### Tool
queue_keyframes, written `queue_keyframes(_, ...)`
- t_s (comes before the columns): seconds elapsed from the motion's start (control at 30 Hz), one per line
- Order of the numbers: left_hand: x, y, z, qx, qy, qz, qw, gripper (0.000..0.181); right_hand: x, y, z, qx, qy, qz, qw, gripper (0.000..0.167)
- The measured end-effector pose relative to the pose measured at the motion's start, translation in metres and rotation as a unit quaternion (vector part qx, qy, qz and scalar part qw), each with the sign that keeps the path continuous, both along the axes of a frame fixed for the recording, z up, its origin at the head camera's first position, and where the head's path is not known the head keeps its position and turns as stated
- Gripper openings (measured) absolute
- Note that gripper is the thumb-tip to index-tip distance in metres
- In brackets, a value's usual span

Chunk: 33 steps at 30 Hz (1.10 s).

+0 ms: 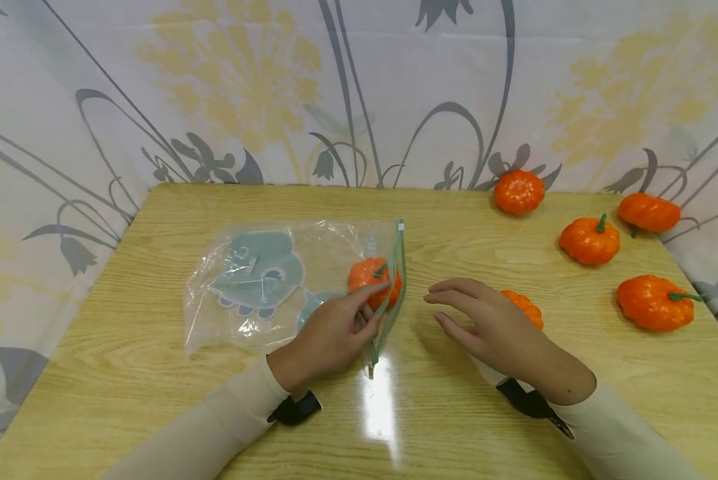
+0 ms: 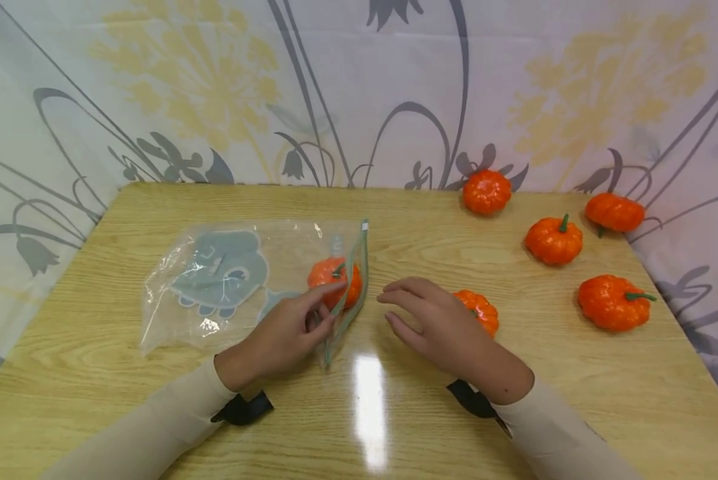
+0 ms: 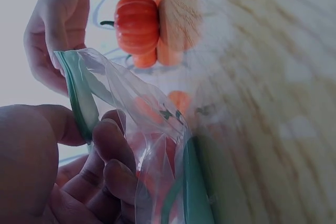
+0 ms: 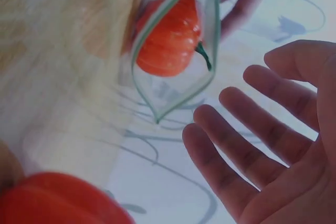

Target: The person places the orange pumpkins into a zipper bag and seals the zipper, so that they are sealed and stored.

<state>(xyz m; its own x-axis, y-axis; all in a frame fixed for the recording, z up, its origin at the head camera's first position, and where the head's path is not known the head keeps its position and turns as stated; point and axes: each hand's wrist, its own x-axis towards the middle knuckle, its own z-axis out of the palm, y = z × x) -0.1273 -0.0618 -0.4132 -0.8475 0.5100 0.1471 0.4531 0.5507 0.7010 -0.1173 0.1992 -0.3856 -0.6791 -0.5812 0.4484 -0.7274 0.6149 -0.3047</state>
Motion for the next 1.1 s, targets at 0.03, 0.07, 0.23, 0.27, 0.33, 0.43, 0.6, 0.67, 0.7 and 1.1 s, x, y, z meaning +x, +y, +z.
queue_keyframes(0.03,0.000,0.000,0.000,-0.001,-0.001,-0.001,1.0000,0.049,0.002,0.002,0.001,-0.002,0.000,0.002,1.0000,0.029)
queue_keyframes(0.07,0.000,0.000,0.000,-0.002,-0.002,-0.002,1.0000,0.049,0.003,0.004,0.003,-0.003,0.003,0.002,1.0000,0.029)
queue_keyframes(0.23,0.000,0.001,0.001,-0.002,-0.010,0.000,0.9999,0.049,0.000,0.014,0.011,-0.021,0.024,0.020,0.9993,0.025)
queue_keyframes(0.27,0.000,0.001,0.001,-0.002,-0.011,0.001,0.9999,0.050,-0.002,0.017,0.013,-0.025,0.030,0.021,0.9990,0.028)
queue_keyframes(0.33,0.000,0.001,0.001,-0.001,-0.012,0.001,0.9999,0.050,-0.006,0.022,0.014,-0.030,0.032,0.020,0.9988,0.027)
queue_keyframes(0.43,0.000,0.001,0.001,-0.001,-0.010,-0.002,0.9999,0.049,-0.011,0.029,0.013,-0.023,0.017,0.008,0.9996,0.023)
queue_keyframes(0.6,0.000,0.000,0.000,-0.002,-0.010,-0.007,0.9999,0.048,-0.016,0.041,0.013,0.011,-0.043,-0.023,0.9988,0.035)
queue_keyframes(0.67,0.000,0.000,0.000,-0.002,-0.008,-0.008,0.9999,0.049,-0.018,0.045,0.015,0.019,-0.074,-0.031,0.9966,0.033)
queue_keyframes(0.7,-0.001,-0.001,0.000,-0.002,-0.007,-0.008,0.9999,0.049,-0.019,0.047,0.016,0.021,-0.092,-0.035,0.9950,0.031)
queue_keyframes(1.1,-0.002,0.000,0.000,-0.005,-0.021,-0.006,0.9998,0.050,-0.026,0.070,0.017,0.052,-0.254,-0.032,0.9652,0.048)
